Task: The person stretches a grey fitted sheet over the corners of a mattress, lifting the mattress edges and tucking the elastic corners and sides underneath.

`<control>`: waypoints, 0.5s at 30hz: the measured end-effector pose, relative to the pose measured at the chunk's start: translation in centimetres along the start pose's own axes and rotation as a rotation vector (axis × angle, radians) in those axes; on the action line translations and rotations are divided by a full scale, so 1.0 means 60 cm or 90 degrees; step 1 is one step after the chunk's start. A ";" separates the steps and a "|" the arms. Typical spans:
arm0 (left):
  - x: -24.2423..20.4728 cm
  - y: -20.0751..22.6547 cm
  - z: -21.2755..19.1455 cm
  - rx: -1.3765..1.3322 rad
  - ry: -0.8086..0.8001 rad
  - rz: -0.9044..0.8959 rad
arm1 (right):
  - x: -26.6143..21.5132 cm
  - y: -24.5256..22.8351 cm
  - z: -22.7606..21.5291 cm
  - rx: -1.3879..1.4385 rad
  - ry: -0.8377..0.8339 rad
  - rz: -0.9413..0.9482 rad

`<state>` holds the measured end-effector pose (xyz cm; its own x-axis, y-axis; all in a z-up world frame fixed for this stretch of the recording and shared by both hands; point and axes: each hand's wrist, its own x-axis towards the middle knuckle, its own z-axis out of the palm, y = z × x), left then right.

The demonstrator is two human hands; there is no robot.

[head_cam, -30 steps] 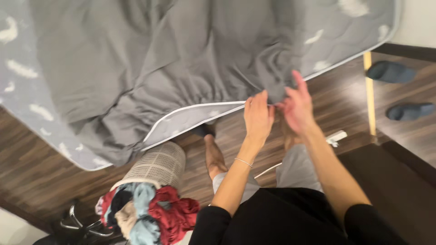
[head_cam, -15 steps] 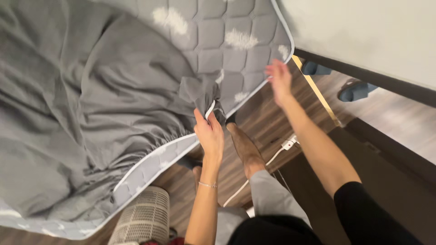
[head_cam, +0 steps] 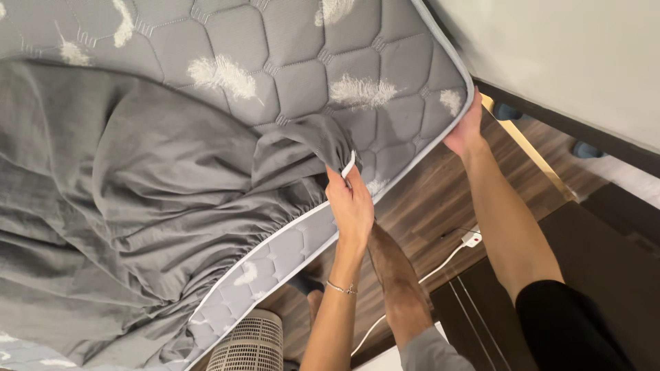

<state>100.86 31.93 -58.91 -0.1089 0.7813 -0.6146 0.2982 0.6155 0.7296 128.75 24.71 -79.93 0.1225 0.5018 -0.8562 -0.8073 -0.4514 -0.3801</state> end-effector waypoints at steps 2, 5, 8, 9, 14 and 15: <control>0.005 -0.016 0.001 0.012 0.007 0.034 | 0.002 -0.006 0.017 0.036 0.027 0.011; 0.004 -0.037 -0.008 -0.005 0.011 0.025 | 0.010 -0.007 0.021 0.054 -0.017 -0.029; -0.005 -0.051 -0.025 -0.032 0.032 0.060 | 0.005 0.005 0.005 0.044 -0.107 -0.119; -0.010 -0.055 -0.032 -0.029 0.031 0.058 | -0.003 0.008 -0.003 0.042 -0.094 -0.139; -0.067 -0.024 -0.052 -0.127 0.041 0.140 | -0.083 -0.043 0.043 0.025 -0.071 -0.248; -0.075 -0.006 -0.053 -0.135 0.046 0.155 | -0.124 -0.055 0.070 0.010 -0.023 -0.243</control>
<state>98.24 28.50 -55.47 -0.1284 0.9086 -0.3975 0.1211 0.4122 0.9030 128.06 25.56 -70.82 0.3949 0.6579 -0.6413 -0.7163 -0.2166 -0.6633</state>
